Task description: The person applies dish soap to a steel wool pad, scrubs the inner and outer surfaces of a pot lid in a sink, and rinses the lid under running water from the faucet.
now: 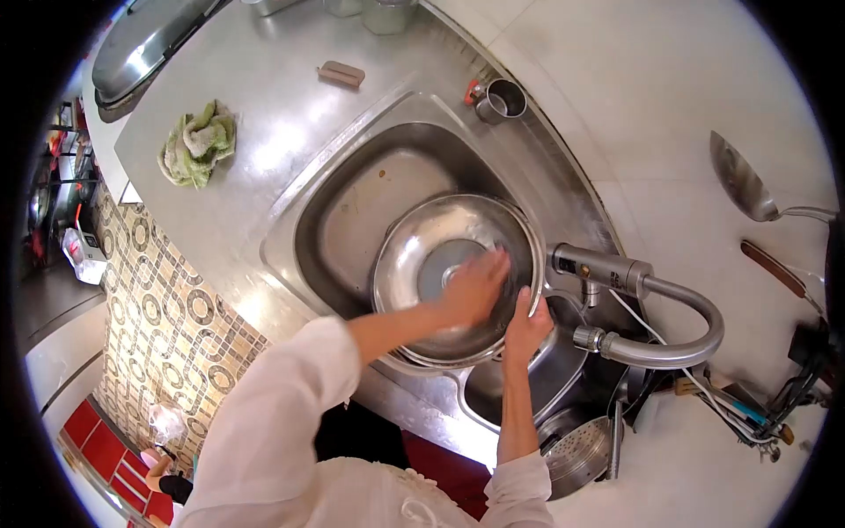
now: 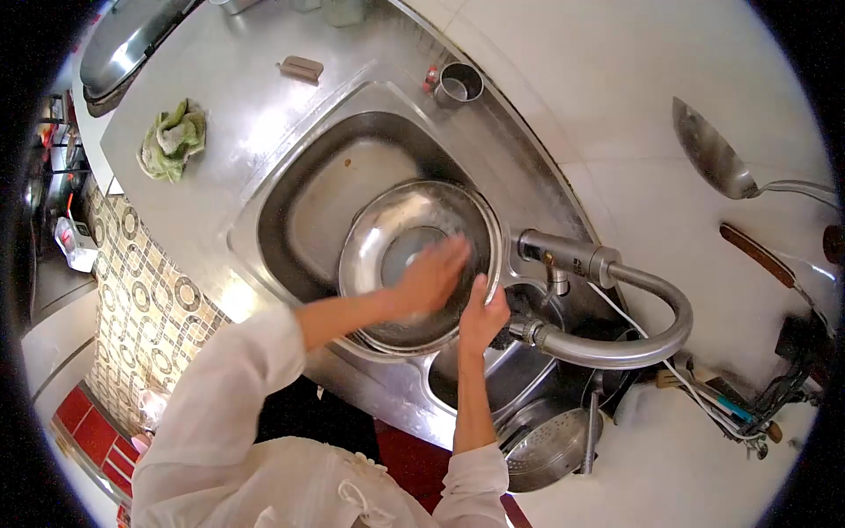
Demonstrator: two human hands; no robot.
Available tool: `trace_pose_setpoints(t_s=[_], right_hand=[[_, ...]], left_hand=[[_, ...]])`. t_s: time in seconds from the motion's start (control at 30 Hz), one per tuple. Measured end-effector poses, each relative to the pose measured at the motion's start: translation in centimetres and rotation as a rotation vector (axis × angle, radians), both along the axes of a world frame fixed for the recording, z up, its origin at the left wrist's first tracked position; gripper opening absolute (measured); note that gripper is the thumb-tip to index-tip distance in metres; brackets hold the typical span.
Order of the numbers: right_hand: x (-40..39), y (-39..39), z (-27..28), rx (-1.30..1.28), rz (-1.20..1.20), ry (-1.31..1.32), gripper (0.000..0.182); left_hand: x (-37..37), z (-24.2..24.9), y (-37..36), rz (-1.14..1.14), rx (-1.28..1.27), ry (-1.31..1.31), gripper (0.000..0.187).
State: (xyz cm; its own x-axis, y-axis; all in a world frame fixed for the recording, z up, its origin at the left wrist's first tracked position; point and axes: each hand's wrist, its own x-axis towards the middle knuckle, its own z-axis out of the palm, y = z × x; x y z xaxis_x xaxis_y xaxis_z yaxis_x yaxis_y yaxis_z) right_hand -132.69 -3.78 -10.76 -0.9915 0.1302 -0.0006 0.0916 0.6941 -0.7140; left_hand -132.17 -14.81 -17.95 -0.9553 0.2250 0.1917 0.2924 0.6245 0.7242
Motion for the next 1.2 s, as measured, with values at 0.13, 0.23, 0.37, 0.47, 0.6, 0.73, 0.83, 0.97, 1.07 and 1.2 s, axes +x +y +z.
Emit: trace_pose_setpoints(t_s=[0.13,0.23,0.37,0.47,0.6,0.73,0.83,0.97,1.07,1.2], right_hand=[[-0.4,0.3,0.2,0.075,0.003,-0.019,0.036],[-0.6,0.2,-0.1,-0.006,-0.049,-0.055,0.038],[-0.4,-0.1,-0.4,-0.081,-0.026,-0.037,0.036],[-0.2,-0.3,0.3,0.002,0.027,-0.051,0.022],[-0.2,-0.2,-0.5,-0.159,-0.011,-0.064,0.017],[0.2,-0.1,0.4,-0.174,-0.013,-0.127,0.028],[0.2,-0.5,0.2,-0.332,-0.080,-0.138,0.021],[-0.4,0.6,-0.9,-0.201,-0.042,-0.041,0.008],[-0.1,1.3,-2.1,-0.329,-0.096,-0.070,0.013],[-0.1,0.5,-0.9,-0.341,-0.161,-0.138,0.017]], left_hand=[[-2.6,-0.8,0.7,0.268,0.211,-0.156,0.057],[3.6,5.2,-0.5,-0.182,0.711,-0.514,0.052],[3.5,2.5,0.2,-0.208,0.606,-0.350,0.061],[-3.2,-1.9,3.0,0.181,0.686,-0.066,0.063],[-1.6,-0.5,3.2,0.285,0.635,-0.280,0.065],[2.8,-0.4,0.7,-0.100,0.447,-0.183,0.064],[-4.1,-2.3,0.8,0.358,0.320,-0.197,0.056],[3.5,-0.6,1.3,-0.101,0.677,-0.161,0.051],[10.4,-1.4,-5.0,-0.560,0.574,-0.270,0.052],[11.5,-3.3,-8.9,-0.656,0.193,-0.437,0.057]])
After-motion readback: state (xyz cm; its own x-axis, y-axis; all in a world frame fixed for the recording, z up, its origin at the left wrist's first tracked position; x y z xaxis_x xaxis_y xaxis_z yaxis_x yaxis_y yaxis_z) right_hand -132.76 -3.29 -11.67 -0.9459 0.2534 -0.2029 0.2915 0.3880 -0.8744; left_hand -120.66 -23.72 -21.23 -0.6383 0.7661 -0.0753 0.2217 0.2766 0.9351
